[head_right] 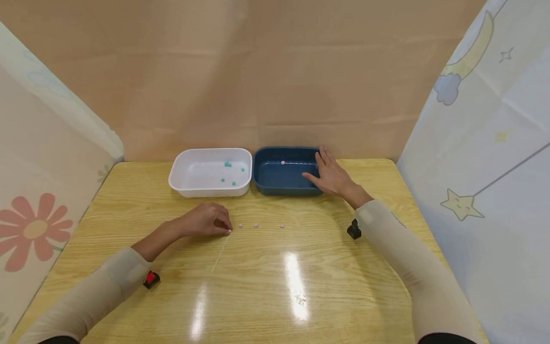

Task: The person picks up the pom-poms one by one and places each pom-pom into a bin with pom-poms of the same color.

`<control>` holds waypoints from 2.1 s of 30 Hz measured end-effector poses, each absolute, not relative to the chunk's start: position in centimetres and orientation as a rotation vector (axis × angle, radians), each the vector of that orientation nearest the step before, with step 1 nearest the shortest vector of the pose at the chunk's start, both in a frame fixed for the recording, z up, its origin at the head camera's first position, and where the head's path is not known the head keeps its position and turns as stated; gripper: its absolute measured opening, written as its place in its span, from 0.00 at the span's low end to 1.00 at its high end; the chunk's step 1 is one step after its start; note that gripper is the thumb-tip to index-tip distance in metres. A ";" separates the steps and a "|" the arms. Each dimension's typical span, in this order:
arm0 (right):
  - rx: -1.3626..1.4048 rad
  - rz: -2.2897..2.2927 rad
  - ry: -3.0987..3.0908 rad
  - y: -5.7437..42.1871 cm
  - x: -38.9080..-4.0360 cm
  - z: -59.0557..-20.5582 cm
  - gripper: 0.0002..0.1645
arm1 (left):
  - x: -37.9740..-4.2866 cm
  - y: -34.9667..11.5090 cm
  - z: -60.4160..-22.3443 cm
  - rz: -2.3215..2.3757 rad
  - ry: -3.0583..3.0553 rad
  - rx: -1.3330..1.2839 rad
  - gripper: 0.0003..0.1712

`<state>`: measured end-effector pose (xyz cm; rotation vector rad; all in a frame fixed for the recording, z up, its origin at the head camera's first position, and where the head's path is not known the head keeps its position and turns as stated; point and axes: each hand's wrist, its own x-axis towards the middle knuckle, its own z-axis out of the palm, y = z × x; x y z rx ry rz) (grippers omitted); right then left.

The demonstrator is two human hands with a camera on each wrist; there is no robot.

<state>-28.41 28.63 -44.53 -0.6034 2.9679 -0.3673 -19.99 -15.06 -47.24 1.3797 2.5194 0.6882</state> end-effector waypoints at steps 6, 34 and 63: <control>-0.603 -0.377 2.961 28.7 -28.4 -44.5 0.59 | -20.1 -14.9 -47.4 0.687 2.522 1.383 0.02; -0.591 -0.349 2.948 28.6 -28.3 -44.4 0.61 | -22.2 -12.4 -43.5 0.916 2.627 1.494 0.05; -0.628 -0.230 2.979 28.3 -28.8 -44.5 0.57 | -27.2 -8.9 -41.2 1.147 2.946 1.082 0.07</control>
